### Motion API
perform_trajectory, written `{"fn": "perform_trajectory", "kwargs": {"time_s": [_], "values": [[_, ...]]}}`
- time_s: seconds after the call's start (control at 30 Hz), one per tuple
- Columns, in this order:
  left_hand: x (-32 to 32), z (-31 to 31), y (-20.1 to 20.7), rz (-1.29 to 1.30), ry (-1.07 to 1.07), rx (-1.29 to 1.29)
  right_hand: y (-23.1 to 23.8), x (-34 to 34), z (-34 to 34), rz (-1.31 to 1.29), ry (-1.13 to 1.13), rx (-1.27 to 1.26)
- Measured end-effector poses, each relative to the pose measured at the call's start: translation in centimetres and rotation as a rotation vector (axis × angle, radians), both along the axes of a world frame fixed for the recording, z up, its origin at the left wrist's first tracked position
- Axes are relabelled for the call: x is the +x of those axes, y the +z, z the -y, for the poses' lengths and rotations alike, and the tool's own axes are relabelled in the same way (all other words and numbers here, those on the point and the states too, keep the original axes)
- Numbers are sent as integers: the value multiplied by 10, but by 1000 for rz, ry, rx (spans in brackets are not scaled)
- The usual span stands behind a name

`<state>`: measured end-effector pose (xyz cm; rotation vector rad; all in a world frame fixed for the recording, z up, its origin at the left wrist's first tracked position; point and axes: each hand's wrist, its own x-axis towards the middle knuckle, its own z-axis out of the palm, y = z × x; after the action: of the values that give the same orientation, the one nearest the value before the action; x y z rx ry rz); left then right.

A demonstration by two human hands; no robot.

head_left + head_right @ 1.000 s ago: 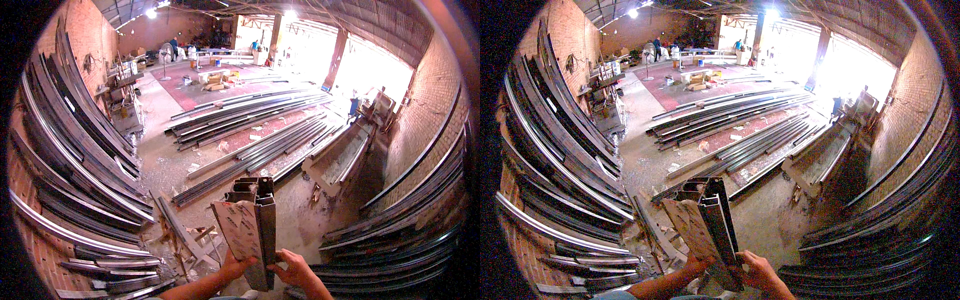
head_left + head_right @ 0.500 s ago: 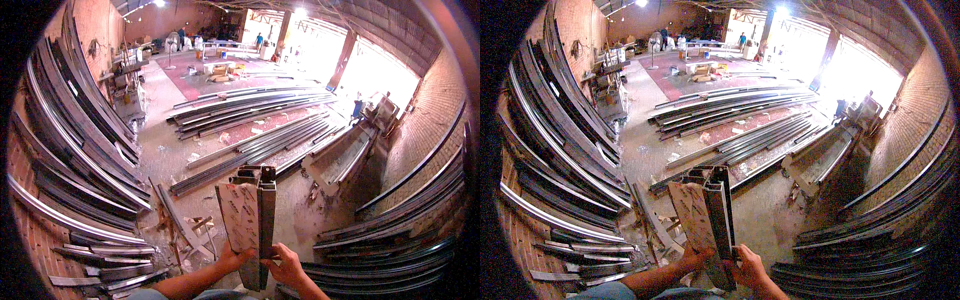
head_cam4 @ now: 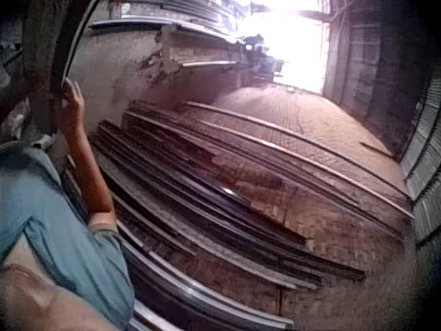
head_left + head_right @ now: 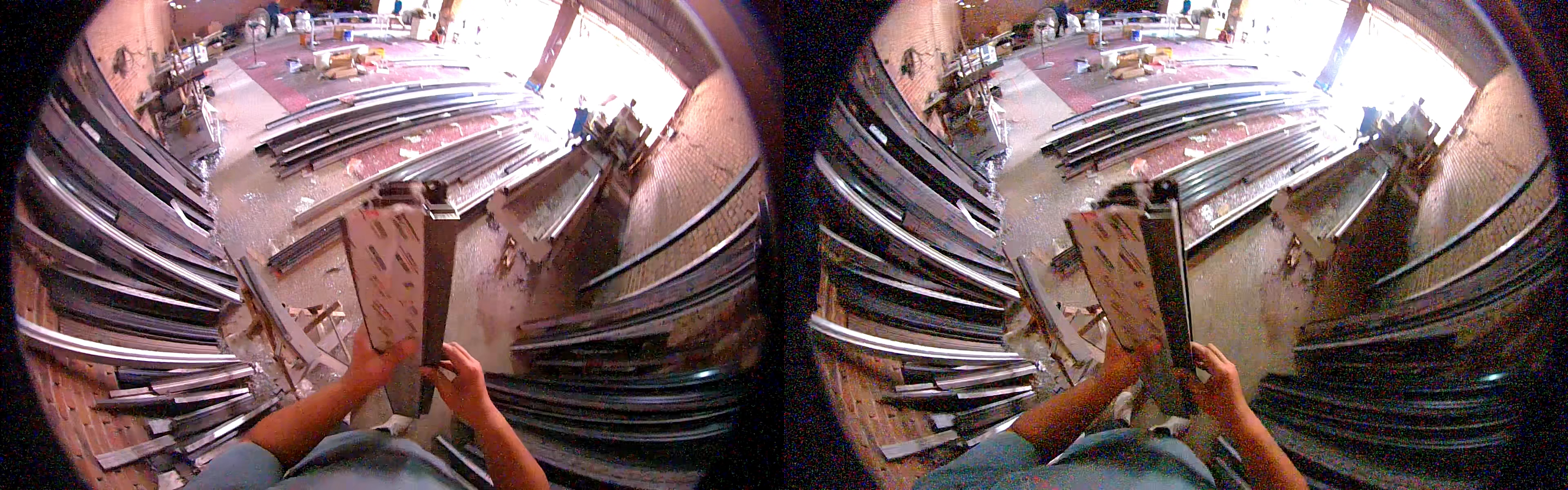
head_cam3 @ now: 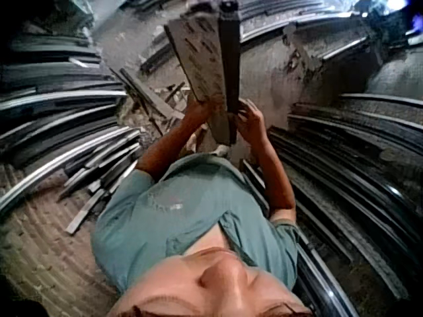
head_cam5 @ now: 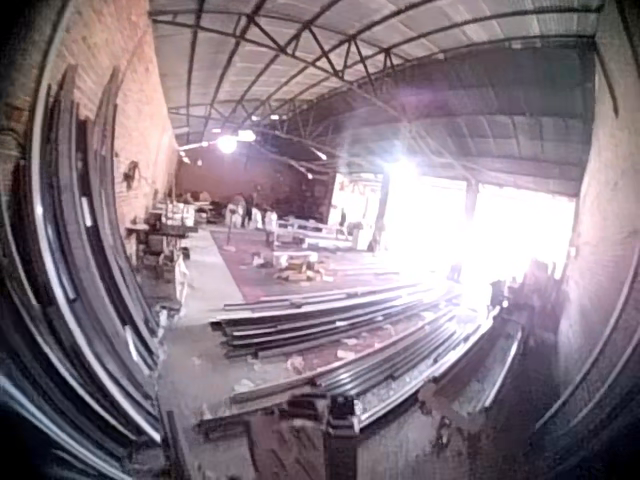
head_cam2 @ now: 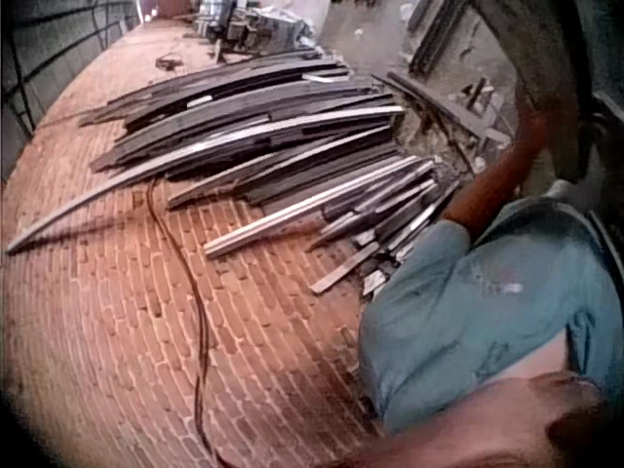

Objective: The person picks up a metal profile from a large stack, carries it through a workshop to an outdoor area, and peels the protective plastic film off the surface of the metal by hand.

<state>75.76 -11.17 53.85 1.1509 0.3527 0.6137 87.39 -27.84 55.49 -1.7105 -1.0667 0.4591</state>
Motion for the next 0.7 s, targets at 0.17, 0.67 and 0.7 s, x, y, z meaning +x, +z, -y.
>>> {"fn": "perform_trajectory", "kwargs": {"time_s": [0.17,0.67,0.7], "values": [[14,-4,-6,-25,94,-73,-57,9,30,-5,4,-37],[31,-19,-15,41,208,-259,-97,33,73,-42,119,-178],[32,-19,-18,52,218,-271,-91,32,73,-7,108,-207]]}}
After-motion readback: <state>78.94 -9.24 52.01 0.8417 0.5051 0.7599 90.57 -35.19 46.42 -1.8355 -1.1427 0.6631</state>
